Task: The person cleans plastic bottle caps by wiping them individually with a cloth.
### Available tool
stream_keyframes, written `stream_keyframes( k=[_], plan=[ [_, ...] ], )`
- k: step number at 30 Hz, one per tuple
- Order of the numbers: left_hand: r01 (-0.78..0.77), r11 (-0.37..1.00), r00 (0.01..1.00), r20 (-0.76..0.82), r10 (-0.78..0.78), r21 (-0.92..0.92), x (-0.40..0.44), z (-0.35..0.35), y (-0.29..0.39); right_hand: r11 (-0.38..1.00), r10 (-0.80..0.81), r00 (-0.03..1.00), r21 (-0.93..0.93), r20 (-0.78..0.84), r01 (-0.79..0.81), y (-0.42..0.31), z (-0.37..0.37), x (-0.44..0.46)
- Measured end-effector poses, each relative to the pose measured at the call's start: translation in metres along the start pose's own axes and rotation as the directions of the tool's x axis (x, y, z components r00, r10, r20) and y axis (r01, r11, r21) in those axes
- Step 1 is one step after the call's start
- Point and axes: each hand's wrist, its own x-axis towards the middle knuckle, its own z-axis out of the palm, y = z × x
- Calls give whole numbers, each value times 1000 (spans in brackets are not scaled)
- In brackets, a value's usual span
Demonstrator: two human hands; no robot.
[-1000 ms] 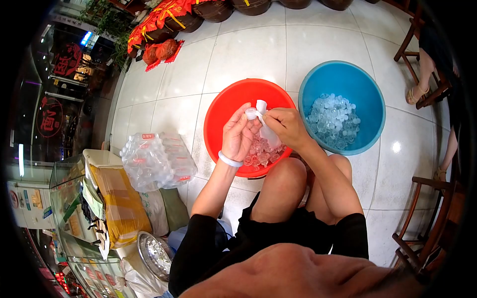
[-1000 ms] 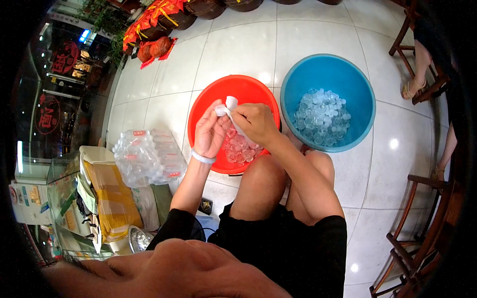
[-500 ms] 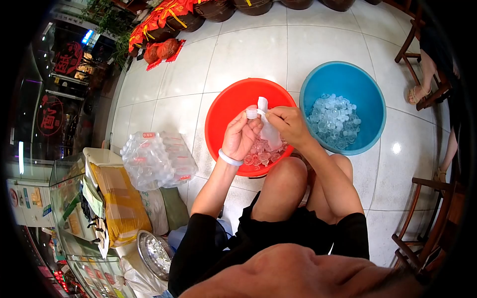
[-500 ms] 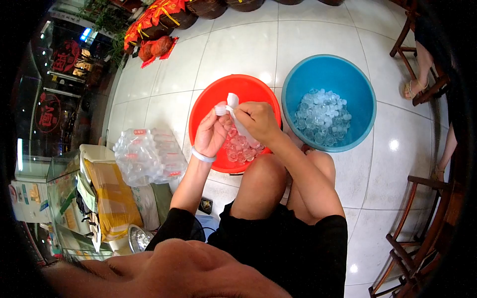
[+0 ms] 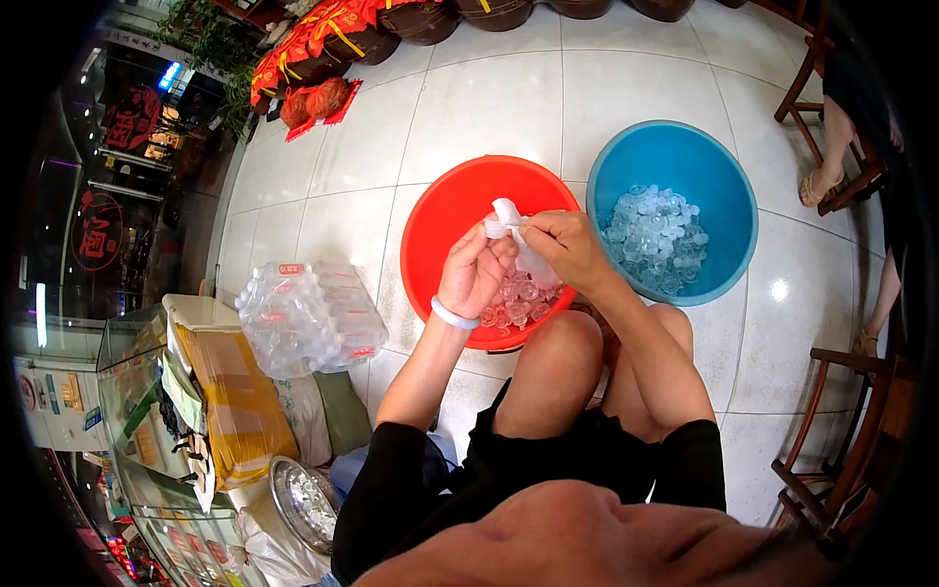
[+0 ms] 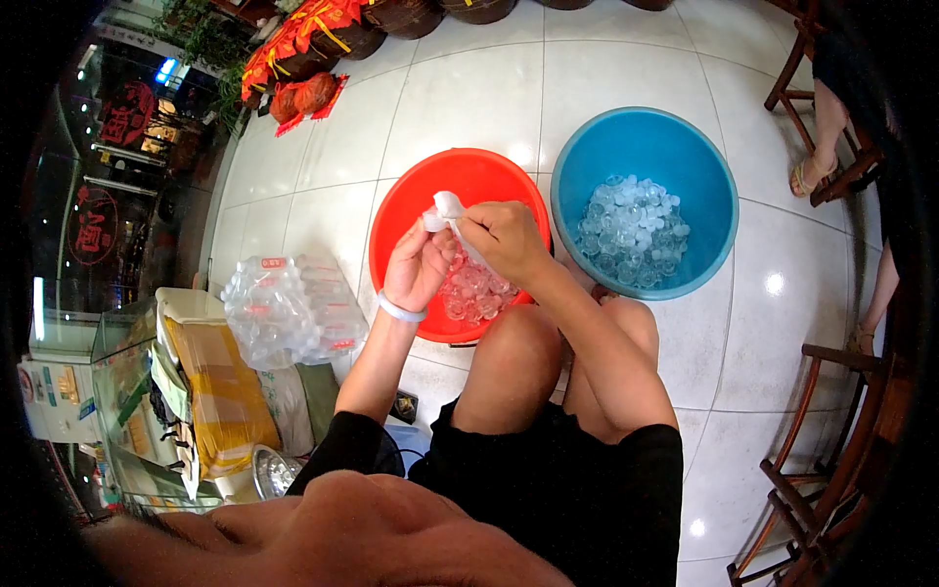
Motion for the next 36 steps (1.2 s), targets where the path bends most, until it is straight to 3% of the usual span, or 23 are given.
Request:
stream_keyframes(
  k=[2,9,12,17,26,28,30,32,33,36],
  plan=[
    [-31,987,999,-35,37,156,-1,4,0,1000,-5,1000,6,-1,5,-1,-1,0],
    [-63,963,997,-18,70,263,-4,4,4,995,-33,999,93,14,32,-1,-1,-1],
    [-54,962,997,-33,65,269,-5,1,1,999,-23,999,32,35,22,6,2,-1],
    [-139,897,976,-98,197,420,-4,11,-4,1000,-28,999,-5,23,28,4,1,-2],
    [-193,781,954,-75,292,593,-2,11,-8,999,-4,999,35,48,2,9,3,-2],
    [-167,829,964,-89,252,534,-1,6,-8,999,1,999,42,51,-3,9,4,-2],
    [-145,869,971,-99,215,472,0,4,-5,983,85,996,163,-19,-80,4,3,-1],
    [-124,955,983,-98,155,268,1,4,-2,971,118,993,209,-15,-112,-1,-2,1],
    [-126,955,983,-96,157,268,1,3,-1,955,157,988,255,-12,-148,-2,-4,1],
    [-86,976,990,-90,105,198,0,-5,0,972,139,988,183,69,-149,3,-4,0]
  ],
)
